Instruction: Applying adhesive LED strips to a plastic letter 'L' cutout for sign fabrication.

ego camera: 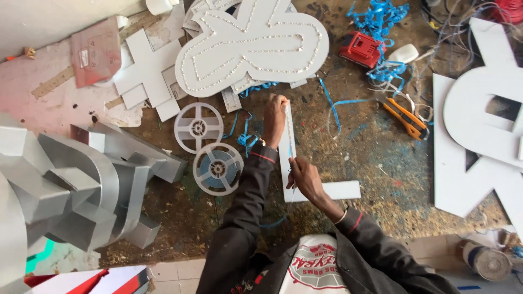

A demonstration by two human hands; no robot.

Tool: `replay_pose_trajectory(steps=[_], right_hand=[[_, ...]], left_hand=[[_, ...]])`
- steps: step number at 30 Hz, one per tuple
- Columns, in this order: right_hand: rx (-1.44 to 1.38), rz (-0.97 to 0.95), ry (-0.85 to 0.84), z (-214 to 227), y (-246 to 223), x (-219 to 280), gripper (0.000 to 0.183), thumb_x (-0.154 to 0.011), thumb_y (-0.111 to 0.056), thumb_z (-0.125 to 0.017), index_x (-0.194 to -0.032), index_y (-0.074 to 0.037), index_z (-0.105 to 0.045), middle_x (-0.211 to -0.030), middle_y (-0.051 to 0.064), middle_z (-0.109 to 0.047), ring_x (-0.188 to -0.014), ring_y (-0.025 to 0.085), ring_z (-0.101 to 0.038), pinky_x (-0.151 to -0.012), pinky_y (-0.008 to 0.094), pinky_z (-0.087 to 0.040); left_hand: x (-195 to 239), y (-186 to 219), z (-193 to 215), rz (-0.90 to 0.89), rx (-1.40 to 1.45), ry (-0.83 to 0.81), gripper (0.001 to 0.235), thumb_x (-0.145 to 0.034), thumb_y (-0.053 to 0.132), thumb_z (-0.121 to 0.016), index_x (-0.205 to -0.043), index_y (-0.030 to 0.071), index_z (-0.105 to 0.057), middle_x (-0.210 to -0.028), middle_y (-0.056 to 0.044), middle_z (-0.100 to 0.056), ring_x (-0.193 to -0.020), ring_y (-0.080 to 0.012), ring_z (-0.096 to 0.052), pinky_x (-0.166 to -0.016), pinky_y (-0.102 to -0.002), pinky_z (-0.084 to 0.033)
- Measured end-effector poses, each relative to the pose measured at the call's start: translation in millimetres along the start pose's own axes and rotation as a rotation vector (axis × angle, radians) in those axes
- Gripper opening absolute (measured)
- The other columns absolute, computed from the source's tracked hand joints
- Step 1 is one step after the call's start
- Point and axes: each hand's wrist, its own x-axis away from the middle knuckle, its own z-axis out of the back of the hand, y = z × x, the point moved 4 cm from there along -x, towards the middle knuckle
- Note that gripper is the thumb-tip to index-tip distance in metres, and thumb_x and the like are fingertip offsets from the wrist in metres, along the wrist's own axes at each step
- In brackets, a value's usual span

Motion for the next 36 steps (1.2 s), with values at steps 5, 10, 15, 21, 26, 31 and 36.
replay_pose_trajectory(steps=[5, 10, 15, 21, 26, 31, 36], right_hand=[[-0.098, -0.039, -0.018, -8, 21, 23, 0.051, -0.119, -0.049, -0.050, -0.087, -0.015, -0.070, -0.058, 0.007, -0.078, -0.062, 0.024, -0.082, -0.076, 0.038, -0.063], [-0.178, -0.030, 0.017, -20, 25, 74, 0.055, -0.123, -0.048, -0.048, -0.086, -0.014, -0.068, -0.058, 0.008, -0.076, -0.060, 0.026, -0.077, -0.071, 0.040, -0.059], [-0.305, -0.052, 0.107, -40, 39, 124, 0.056, -0.123, -0.050, -0.051, -0.083, -0.014, -0.066, -0.059, 0.011, -0.075, -0.059, 0.026, -0.080, -0.067, 0.036, -0.060], [-0.297, -0.045, 0.211, -61, 71, 153, 0.053, -0.119, -0.052, -0.046, -0.083, -0.016, -0.060, -0.064, 0.001, -0.070, -0.054, 0.016, -0.069, -0.053, 0.033, -0.050], [-0.351, -0.111, 0.226, -74, 68, 167, 0.047, -0.120, -0.051, -0.049, -0.090, -0.016, -0.058, -0.065, 0.004, -0.073, -0.056, 0.018, -0.079, -0.045, 0.030, -0.053], [-0.315, -0.157, 0.274, -77, 95, 150, 0.047, -0.118, -0.051, -0.054, -0.093, -0.013, -0.066, -0.064, 0.010, -0.072, -0.053, 0.021, -0.072, -0.050, 0.034, -0.057], [-0.325, -0.188, 0.249, -84, 113, 144, 0.044, -0.116, -0.048, -0.061, -0.103, -0.009, -0.076, -0.063, 0.017, -0.073, -0.053, 0.028, -0.078, -0.051, 0.037, -0.067]], left_hand=[[5, 4, 6, -0.074, -0.087, 0.124, 0.009, -0.104, 0.009, -0.077, -0.103, 0.014, -0.069, -0.104, -0.006, -0.064, -0.104, -0.0368, -0.075, -0.096, -0.046, -0.060], [-7, -27, -13, -0.063, -0.004, 0.172, 0.007, -0.101, 0.012, -0.078, -0.097, 0.014, -0.072, -0.092, -0.008, -0.064, -0.095, -0.0377, -0.074, -0.093, -0.048, -0.059], [-25, -62, -38, -0.185, -0.067, 0.190, 0.006, -0.099, 0.011, -0.078, -0.098, 0.015, -0.073, -0.093, -0.008, -0.065, -0.094, -0.0351, -0.072, -0.095, -0.049, -0.058], [-31, -48, -28, -0.360, 0.045, 0.273, 0.023, -0.090, -0.008, -0.066, -0.087, 0.014, -0.071, -0.090, -0.010, -0.068, -0.087, -0.0350, -0.065, -0.080, -0.052, -0.050], [-33, -33, -20, -0.206, 0.064, 0.144, 0.017, -0.091, -0.013, -0.078, -0.087, 0.004, -0.080, -0.097, -0.017, -0.078, -0.089, -0.0309, -0.076, -0.076, -0.045, -0.063], [-41, -51, -33, -0.342, 0.052, 0.222, 0.017, -0.088, -0.002, -0.070, -0.087, 0.014, -0.067, -0.086, -0.008, -0.065, -0.082, -0.0329, -0.068, -0.080, -0.051, -0.054], [-33, -46, -29, -0.195, 0.006, 0.156, 0.008, -0.096, 0.010, -0.082, -0.094, 0.013, -0.074, -0.092, -0.010, -0.069, -0.090, -0.0369, -0.076, -0.090, -0.051, -0.062]])
